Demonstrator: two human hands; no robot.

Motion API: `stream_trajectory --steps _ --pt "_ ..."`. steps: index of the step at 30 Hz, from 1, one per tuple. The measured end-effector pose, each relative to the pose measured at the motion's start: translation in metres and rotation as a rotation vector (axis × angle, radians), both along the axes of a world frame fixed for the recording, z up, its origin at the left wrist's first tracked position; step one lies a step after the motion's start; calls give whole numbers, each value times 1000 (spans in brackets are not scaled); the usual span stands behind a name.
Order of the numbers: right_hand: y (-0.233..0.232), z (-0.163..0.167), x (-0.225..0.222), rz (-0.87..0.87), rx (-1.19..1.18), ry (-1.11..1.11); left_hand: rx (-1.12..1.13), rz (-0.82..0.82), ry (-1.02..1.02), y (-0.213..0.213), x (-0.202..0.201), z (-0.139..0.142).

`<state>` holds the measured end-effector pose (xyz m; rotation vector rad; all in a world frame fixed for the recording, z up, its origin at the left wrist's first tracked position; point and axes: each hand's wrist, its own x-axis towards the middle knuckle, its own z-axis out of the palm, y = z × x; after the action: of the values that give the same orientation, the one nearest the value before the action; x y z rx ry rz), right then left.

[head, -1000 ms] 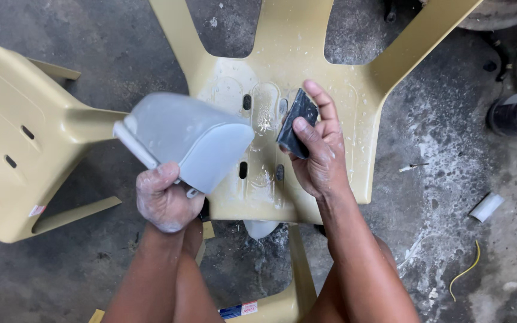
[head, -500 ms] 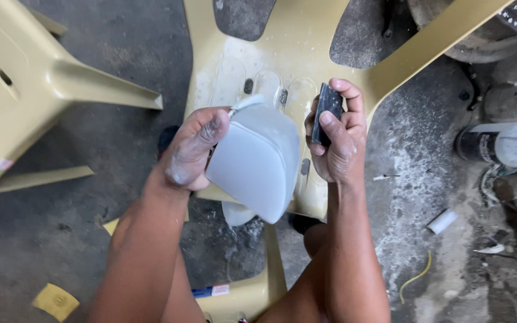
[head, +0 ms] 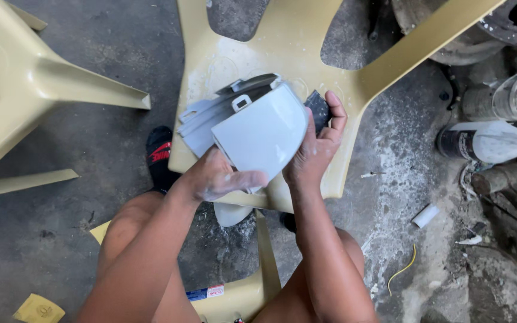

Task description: The person sands a grey plastic car mirror housing with a sanding block, rotating the part to work different edges and surfaces. The person holds the part in one hand and uses the sanding block with the other, repeatedly rubbing the surface.

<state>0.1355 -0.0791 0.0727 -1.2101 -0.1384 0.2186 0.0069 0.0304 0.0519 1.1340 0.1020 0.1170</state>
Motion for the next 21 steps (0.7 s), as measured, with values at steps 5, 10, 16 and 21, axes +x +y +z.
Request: stream_trajectory --steps 5,10,16,21 --pt "-3 3 3 118 58 120 -305 230 59 -3 4 10" --pt "-27 0 8 210 259 200 -279 218 51 -7 5 17" --pt "-49 0 6 287 258 243 -234 218 73 -9 9 18" --pt "-48 5 11 336 284 256 -309 229 90 -9 14 13"
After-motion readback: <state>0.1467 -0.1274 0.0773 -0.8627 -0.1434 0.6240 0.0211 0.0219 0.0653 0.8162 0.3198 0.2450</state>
